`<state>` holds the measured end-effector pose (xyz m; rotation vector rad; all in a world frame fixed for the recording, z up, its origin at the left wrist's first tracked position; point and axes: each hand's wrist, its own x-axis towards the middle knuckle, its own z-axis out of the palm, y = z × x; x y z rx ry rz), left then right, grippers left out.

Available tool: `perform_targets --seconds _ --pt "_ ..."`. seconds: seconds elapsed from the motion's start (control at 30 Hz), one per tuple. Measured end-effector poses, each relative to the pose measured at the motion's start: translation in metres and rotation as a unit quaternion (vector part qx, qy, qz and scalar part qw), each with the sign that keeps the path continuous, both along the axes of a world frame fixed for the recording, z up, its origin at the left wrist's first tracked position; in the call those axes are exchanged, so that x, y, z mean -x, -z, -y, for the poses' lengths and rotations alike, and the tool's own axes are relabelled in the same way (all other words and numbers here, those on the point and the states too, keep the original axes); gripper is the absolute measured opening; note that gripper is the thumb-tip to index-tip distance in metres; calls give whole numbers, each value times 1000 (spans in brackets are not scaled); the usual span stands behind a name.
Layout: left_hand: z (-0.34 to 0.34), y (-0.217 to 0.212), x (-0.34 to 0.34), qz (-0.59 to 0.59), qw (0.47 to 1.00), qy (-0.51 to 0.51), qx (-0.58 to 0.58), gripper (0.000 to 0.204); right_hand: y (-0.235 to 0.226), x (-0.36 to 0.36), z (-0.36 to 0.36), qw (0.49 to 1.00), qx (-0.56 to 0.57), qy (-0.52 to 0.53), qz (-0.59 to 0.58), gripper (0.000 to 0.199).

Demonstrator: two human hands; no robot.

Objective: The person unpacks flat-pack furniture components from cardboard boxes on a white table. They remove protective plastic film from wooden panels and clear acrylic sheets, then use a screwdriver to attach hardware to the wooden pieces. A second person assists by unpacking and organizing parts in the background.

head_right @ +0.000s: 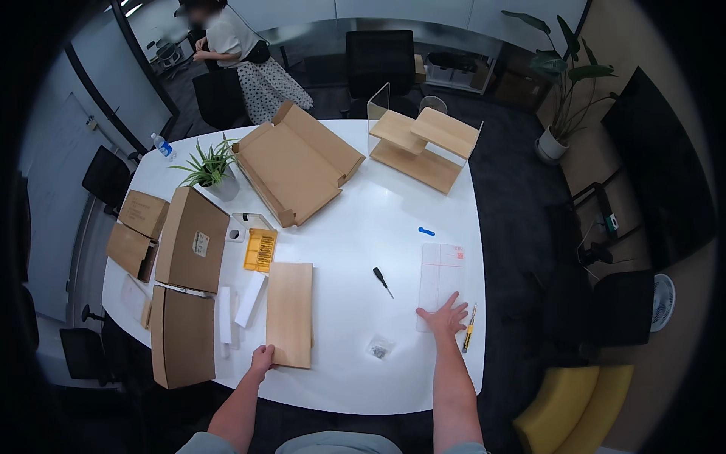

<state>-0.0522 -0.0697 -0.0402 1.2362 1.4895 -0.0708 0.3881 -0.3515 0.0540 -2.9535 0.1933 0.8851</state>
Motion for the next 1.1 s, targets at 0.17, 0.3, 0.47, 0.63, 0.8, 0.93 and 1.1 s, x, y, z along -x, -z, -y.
perform_targets --seconds 0.17,0.3,0.47,0.63,0.8,0.93,1.1 --pt "-7 20 7 -23 998 32 -55 43 1 3 -7 1000 10 -23 19 135" --pt "-6 4 -3 -24 994 23 -102 48 4 2 -14 999 18 -20 19 134" --pt "-10 5 0 -29 991 51 -123 49 -2 -9 -8 1000 -10 -29 2 134" --pt "-6 0 1 -25 995 31 -91 51 -35 -18 5 996 -72 3 -45 131" --pt "-4 -11 5 -37 989 69 -126 51 -45 -7 36 983 -184 12 -12 127" --pt "-6 13 21 -30 989 64 -128 52 -26 52 35 953 -297 -57 6 130" --pt "4 -19 7 12 1000 -13 17 55 -35 147 -33 939 -303 -127 -103 129"
